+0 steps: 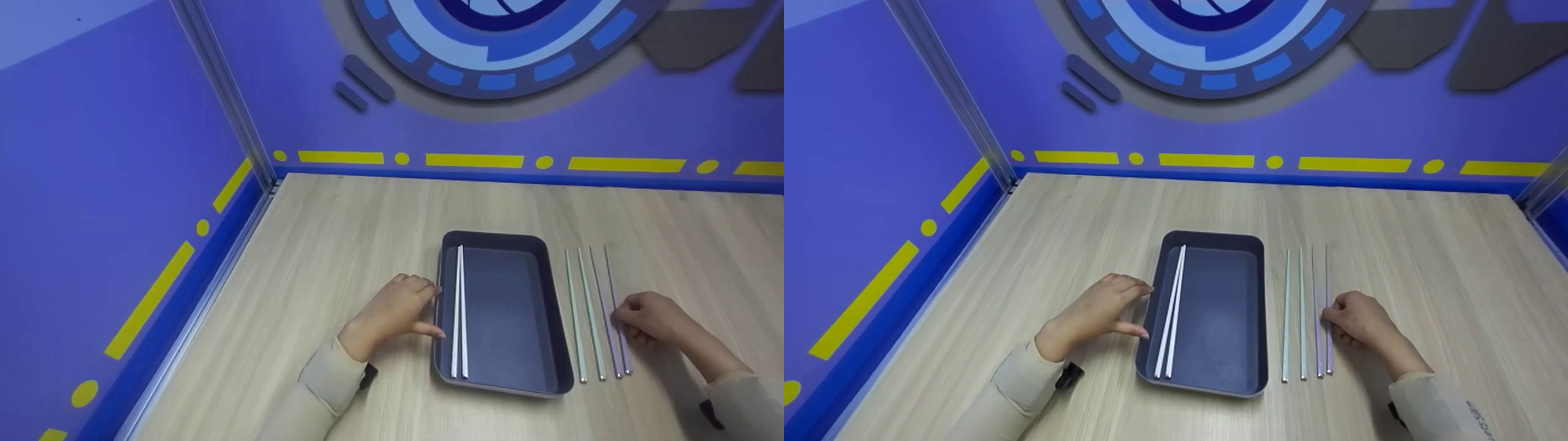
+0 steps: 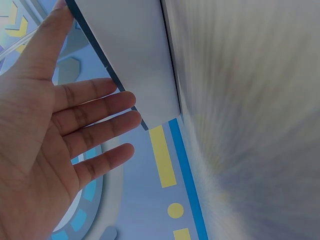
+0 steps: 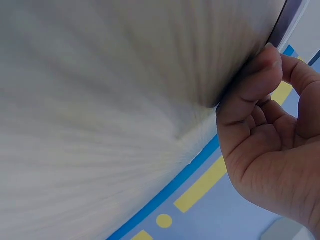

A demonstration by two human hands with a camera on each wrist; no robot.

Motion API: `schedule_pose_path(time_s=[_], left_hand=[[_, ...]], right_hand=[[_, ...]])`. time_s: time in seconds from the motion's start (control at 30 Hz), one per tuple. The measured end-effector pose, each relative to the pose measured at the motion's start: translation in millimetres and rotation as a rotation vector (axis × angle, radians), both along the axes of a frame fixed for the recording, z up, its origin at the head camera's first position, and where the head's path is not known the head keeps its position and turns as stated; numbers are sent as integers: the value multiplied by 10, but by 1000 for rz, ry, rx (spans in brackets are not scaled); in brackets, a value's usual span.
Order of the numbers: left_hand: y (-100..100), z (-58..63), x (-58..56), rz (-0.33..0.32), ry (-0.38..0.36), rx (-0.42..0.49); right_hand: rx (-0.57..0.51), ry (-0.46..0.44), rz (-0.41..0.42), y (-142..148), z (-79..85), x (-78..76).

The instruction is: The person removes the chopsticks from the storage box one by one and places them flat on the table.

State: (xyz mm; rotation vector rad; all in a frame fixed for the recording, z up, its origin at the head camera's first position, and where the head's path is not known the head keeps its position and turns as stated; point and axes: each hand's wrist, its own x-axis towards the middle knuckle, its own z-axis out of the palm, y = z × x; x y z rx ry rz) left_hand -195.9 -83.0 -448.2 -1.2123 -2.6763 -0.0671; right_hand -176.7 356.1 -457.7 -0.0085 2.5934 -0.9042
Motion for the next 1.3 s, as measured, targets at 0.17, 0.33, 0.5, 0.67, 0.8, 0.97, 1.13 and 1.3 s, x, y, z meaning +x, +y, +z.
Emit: schedule_pose_path(time_s=[0.17, 0.33, 0.5, 0.67, 0.8, 0.97, 1.13, 1.3], left_hand=[[-2, 1, 7, 0, -11, -2], [-8, 1, 11, 2, -20, -5], [-17, -6, 11, 5, -29, -8], [-22, -11, 16, 2, -23, -8], [-21, -20, 19, 3, -8, -14], [-22, -17, 21, 6, -2, -17], [-17, -6, 15, 8, -13, -23], [-3, 10, 9, 3, -24, -21]], right_hand=[[-26, -9, -7, 19, 0, 2], [-27, 10, -4, 61, 60, 14], [21, 116, 16, 78, 174, 26], [15, 222, -8, 10, 290, 54], [-55, 291, -36, -106, 375, 82], [-119, 378, -49, -323, 453, 124], [-201, 430, -40, -527, 513, 170], [-305, 482, -35, -694, 555, 219]])
